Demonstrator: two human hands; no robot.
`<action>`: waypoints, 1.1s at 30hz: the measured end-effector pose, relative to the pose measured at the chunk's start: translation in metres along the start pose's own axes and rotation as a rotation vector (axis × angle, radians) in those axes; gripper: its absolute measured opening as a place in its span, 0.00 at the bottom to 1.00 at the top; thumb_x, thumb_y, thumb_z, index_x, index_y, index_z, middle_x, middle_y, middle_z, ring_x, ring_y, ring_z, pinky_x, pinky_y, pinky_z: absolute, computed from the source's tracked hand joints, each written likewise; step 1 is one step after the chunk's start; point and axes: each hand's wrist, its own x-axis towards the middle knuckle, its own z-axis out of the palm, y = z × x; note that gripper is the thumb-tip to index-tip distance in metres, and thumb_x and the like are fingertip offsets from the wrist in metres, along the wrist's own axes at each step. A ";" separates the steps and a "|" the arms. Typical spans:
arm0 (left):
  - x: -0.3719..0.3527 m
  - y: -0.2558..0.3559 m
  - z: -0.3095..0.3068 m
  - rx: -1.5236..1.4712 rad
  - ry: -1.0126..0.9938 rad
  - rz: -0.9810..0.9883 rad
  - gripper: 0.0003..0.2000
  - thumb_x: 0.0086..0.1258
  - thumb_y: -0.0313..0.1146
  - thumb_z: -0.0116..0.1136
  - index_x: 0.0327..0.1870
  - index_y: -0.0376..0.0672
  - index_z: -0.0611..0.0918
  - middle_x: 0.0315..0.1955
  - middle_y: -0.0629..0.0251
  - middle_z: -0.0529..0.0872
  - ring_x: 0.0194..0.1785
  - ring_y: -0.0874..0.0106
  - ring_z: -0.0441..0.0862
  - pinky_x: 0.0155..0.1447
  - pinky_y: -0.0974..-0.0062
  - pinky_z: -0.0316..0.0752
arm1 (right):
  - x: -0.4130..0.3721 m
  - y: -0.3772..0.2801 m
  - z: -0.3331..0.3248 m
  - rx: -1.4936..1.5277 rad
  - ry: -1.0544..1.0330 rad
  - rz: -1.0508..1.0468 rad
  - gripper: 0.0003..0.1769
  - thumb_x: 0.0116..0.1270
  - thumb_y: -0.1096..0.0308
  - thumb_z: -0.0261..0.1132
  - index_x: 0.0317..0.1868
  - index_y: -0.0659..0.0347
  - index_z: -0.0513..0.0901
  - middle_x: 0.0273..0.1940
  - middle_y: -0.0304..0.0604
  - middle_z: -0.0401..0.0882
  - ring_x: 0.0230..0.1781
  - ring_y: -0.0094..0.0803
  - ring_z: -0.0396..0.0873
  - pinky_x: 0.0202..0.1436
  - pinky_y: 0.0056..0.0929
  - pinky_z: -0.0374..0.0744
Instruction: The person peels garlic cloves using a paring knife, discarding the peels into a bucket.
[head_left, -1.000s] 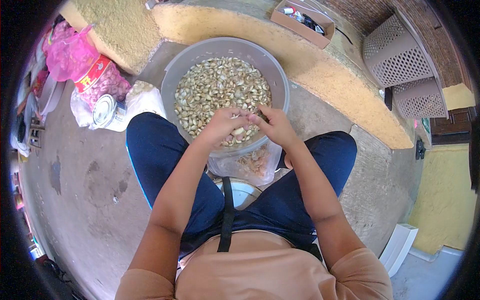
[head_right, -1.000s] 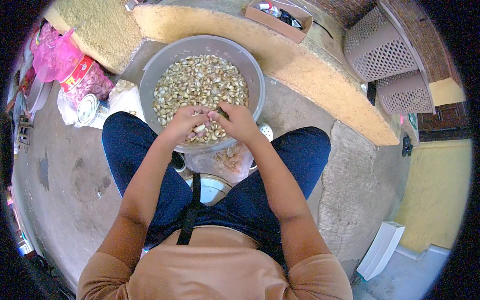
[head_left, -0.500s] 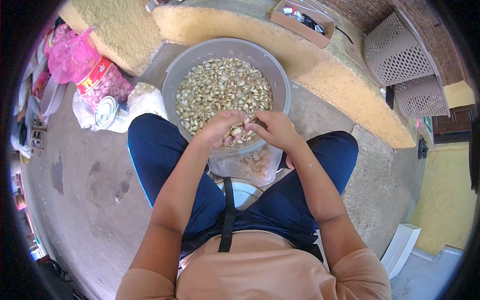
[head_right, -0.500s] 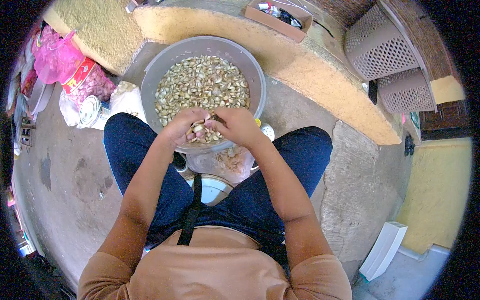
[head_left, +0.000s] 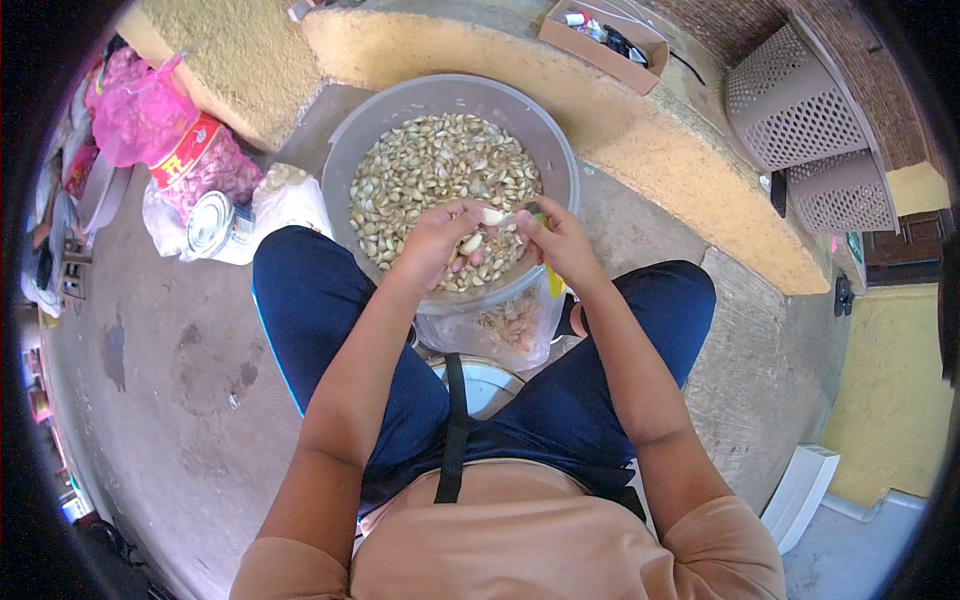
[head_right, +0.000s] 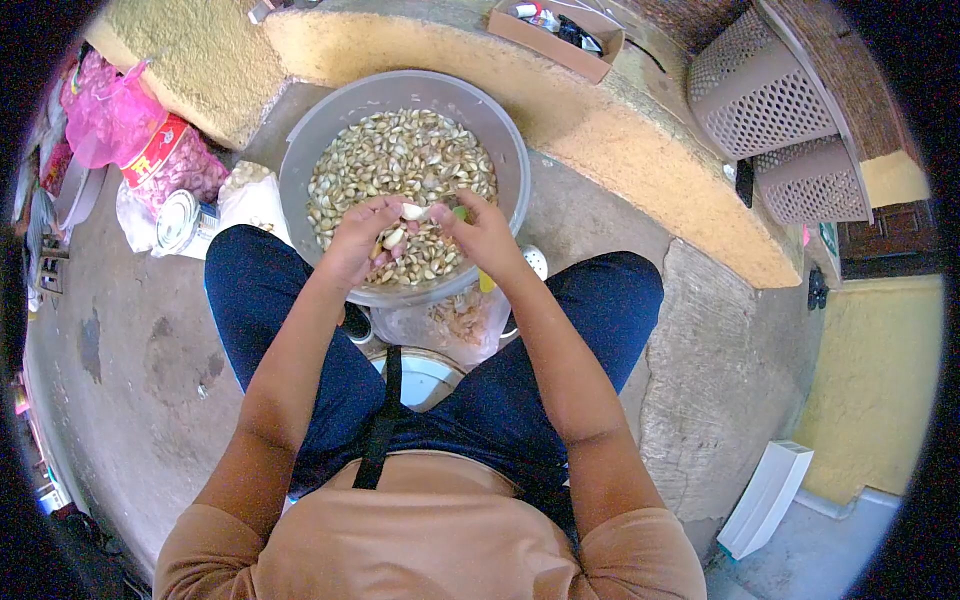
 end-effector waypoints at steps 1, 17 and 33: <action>0.001 -0.001 0.001 0.052 0.033 0.016 0.11 0.64 0.33 0.48 0.40 0.36 0.76 0.26 0.65 0.80 0.17 0.82 0.72 0.14 0.89 0.59 | -0.001 -0.002 0.001 -0.016 0.024 -0.065 0.16 0.55 0.58 0.64 0.35 0.63 0.77 0.22 0.37 0.74 0.23 0.22 0.71 0.29 0.23 0.71; 0.003 -0.005 0.006 0.355 0.095 0.065 0.10 0.60 0.33 0.56 0.41 0.39 0.77 0.28 0.68 0.81 0.19 0.83 0.75 0.16 0.89 0.62 | -0.002 -0.004 0.007 -0.078 0.094 -0.021 0.13 0.52 0.65 0.66 0.32 0.67 0.79 0.25 0.40 0.79 0.26 0.23 0.75 0.32 0.22 0.73; 0.000 -0.001 0.000 0.264 -0.066 0.002 0.13 0.58 0.34 0.59 0.41 0.37 0.76 0.28 0.65 0.82 0.19 0.83 0.75 0.16 0.90 0.61 | -0.005 -0.003 0.006 0.626 -0.114 0.161 0.06 0.56 0.69 0.61 0.28 0.64 0.76 0.21 0.39 0.75 0.12 0.18 0.65 0.15 0.16 0.65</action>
